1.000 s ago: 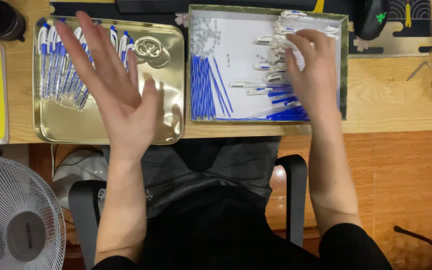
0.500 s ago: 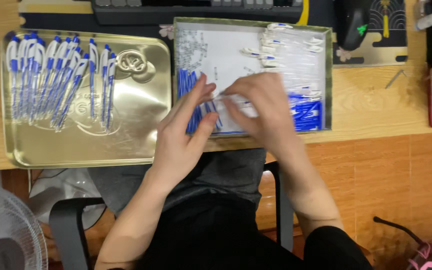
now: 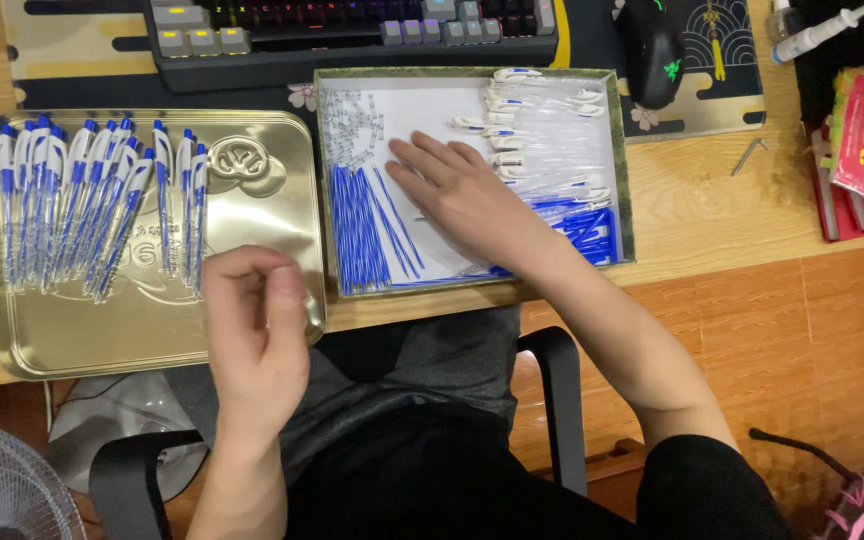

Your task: The person assembles blue ballpoint pens by inserting refill cartridges into clear plastic barrels and attaching caps. They work at a desk, picking up components from a box and placing the finished pens onto a gold tray.

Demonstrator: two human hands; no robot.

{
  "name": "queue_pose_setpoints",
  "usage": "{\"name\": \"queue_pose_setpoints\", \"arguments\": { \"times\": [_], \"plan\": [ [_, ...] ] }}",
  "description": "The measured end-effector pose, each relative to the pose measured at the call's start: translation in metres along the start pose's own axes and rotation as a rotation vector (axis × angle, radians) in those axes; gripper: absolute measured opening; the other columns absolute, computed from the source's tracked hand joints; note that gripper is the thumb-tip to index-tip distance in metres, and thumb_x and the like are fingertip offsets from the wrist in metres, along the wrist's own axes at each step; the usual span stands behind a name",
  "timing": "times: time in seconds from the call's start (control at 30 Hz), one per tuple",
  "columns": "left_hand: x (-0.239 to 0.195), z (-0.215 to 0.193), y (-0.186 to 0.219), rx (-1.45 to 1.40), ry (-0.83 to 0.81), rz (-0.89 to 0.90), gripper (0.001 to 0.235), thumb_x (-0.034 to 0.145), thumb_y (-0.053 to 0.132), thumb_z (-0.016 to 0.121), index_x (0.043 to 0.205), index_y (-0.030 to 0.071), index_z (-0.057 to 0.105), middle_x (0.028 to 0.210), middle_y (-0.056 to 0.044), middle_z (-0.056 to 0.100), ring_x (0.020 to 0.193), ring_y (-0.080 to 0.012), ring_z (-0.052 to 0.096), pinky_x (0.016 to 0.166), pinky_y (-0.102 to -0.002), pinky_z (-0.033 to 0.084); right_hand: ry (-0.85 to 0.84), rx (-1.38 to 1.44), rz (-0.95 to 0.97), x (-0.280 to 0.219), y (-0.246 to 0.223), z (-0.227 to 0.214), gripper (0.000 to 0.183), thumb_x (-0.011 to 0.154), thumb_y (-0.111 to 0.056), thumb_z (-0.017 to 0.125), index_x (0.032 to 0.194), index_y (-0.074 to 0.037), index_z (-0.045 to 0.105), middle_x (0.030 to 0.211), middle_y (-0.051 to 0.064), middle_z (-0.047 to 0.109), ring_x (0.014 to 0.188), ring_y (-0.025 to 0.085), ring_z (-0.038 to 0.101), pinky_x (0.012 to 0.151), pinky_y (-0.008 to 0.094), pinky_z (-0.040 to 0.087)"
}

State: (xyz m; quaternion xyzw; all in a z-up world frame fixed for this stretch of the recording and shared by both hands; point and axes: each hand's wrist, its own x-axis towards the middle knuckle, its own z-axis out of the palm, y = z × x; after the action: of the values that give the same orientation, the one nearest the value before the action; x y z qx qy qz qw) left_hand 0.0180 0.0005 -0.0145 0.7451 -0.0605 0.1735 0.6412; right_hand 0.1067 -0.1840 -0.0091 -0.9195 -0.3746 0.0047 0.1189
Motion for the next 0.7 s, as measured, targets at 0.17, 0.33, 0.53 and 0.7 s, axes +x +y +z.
{"name": "queue_pose_setpoints", "arguments": {
  "times": [0.17, 0.33, 0.53, 0.7],
  "plan": [
    [0.008, 0.000, 0.015, 0.170, -0.058, -0.007, 0.012, 0.077, 0.001, 0.059, 0.089, 0.003, 0.057, 0.069, -0.009, 0.052, 0.064, -0.0187, 0.052, 0.058, -0.028, 0.043, 0.118, -0.074, -0.149, -0.005, 0.021, 0.020, 0.009, 0.073, -0.001, 0.058, 0.082, -0.001, 0.059, 0.086, 0.011, 0.056, 0.085, 0.022, 0.053, 0.075, 0.026, 0.042],
    [0.011, 0.007, 0.012, 0.251, -0.118, 0.111, 0.014, 0.075, 0.001, 0.062, 0.088, 0.005, 0.060, 0.069, -0.008, 0.054, 0.064, -0.0239, 0.055, 0.058, -0.030, 0.044, 0.175, -0.101, -0.174, -0.004, 0.028, 0.022, 0.011, 0.069, -0.002, 0.065, 0.077, -0.002, 0.057, 0.077, 0.008, 0.054, 0.074, 0.020, 0.054, 0.068, 0.025, 0.045],
    [0.010, 0.013, 0.000, 0.356, -0.167, 0.194, 0.011, 0.077, 0.005, 0.060, 0.088, 0.006, 0.060, 0.068, -0.005, 0.051, 0.063, -0.0216, 0.051, 0.058, -0.030, 0.043, 0.143, -0.097, -0.105, -0.007, 0.013, 0.016, 0.003, 0.076, -0.003, 0.058, 0.079, -0.005, 0.058, 0.082, 0.005, 0.054, 0.077, 0.017, 0.054, 0.067, 0.024, 0.043],
    [0.009, 0.007, -0.002, 0.432, -0.160, 0.224, 0.012, 0.078, 0.005, 0.060, 0.090, 0.007, 0.059, 0.069, -0.005, 0.049, 0.065, -0.0219, 0.050, 0.058, -0.031, 0.043, 0.032, -0.176, -0.061, -0.003, 0.011, 0.005, 0.011, 0.071, 0.000, 0.062, 0.081, -0.003, 0.059, 0.074, 0.007, 0.056, 0.069, 0.017, 0.055, 0.065, 0.022, 0.045]
  ]
}}
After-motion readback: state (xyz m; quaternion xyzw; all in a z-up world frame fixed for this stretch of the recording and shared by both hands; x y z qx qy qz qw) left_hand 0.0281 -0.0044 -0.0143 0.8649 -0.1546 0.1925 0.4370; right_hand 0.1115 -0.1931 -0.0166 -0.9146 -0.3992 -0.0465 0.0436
